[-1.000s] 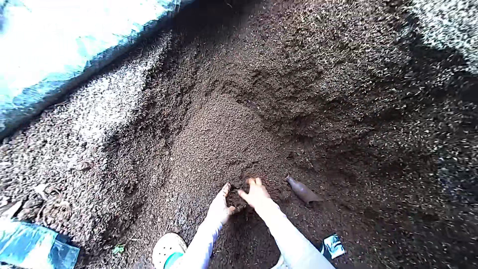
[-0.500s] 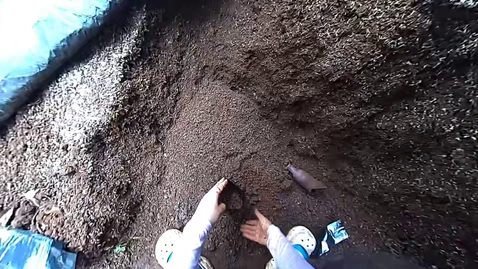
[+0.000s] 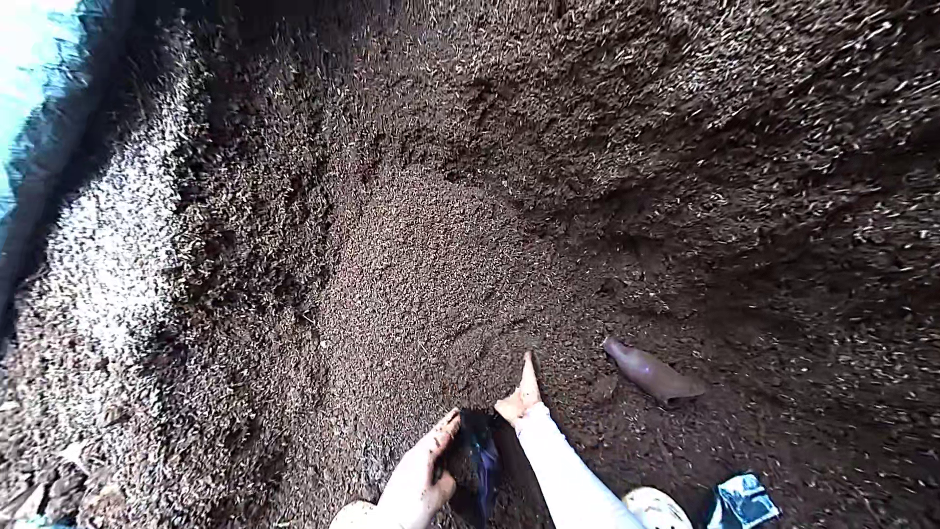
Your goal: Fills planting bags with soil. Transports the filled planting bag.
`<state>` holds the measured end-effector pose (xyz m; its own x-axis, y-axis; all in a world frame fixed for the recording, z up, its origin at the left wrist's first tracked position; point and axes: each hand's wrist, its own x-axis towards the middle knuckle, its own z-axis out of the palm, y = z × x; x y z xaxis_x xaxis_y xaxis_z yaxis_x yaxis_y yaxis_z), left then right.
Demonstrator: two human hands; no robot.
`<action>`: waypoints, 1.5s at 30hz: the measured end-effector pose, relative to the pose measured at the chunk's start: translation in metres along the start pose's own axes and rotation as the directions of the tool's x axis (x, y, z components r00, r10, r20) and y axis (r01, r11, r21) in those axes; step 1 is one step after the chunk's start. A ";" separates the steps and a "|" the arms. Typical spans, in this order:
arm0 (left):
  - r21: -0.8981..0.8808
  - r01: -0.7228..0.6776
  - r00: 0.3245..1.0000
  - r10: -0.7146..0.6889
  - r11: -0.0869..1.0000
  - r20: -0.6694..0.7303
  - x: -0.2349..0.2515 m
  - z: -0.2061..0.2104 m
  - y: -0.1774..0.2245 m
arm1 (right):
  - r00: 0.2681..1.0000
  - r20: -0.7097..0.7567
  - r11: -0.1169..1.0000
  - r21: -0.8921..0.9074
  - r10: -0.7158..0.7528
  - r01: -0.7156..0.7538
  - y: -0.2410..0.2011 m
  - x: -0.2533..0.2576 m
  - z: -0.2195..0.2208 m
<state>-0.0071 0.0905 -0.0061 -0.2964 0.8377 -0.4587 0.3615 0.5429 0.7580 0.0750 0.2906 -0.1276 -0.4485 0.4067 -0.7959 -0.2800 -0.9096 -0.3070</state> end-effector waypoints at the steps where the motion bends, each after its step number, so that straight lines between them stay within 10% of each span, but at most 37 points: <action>1: -0.032 -0.014 1.000 0.013 0.999 -0.021 0.001 0.002 -0.001 | 0.999 0.043 0.998 0.051 -0.027 0.025 -0.001 0.006 0.012; 15: -0.018 0.067 0.996 -0.066 0.998 0.051 0.039 -0.019 0.056 | 0.955 0.259 0.975 -0.130 -0.142 0.180 -0.067 -0.129 0.047; 23: 0.026 0.069 0.998 -0.069 0.997 0.014 0.022 -0.005 0.058 | 0.948 0.185 0.910 -0.281 -0.259 0.303 -0.014 -0.171 0.033; 29: 0.045 0.048 0.998 -0.046 0.998 -0.052 0.008 0.001 0.049 | 0.809 0.419 0.450 -0.678 -0.412 0.581 -0.013 -0.184 0.033; 33: 0.016 -0.020 0.995 0.021 1.000 -0.093 0.006 0.011 0.038 | 0.827 0.409 -0.323 -0.900 -0.386 0.294 -0.024 -0.181 0.027; 36: 0.087 0.030 0.995 -0.021 0.996 -0.102 0.005 0.023 0.036 | 0.958 0.177 -0.611 -0.792 -0.225 0.003 -0.020 -0.165 0.014; 40: 0.113 0.144 0.984 -0.130 0.983 -0.120 -0.014 0.016 0.053 | 0.976 0.197 -0.721 -0.689 -0.091 0.072 -0.017 -0.186 0.026; 45: -0.154 0.108 0.963 -0.142 0.982 -0.228 -0.045 0.005 0.075 | 0.879 0.431 -0.601 -0.764 -0.204 0.235 -0.023 -0.217 0.026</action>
<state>0.0376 0.0940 0.0689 -0.5388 0.7163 -0.4434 0.1865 0.6147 0.7664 0.1569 0.2251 0.0655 -0.7032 0.5793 -0.4122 0.7110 0.5776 -0.4012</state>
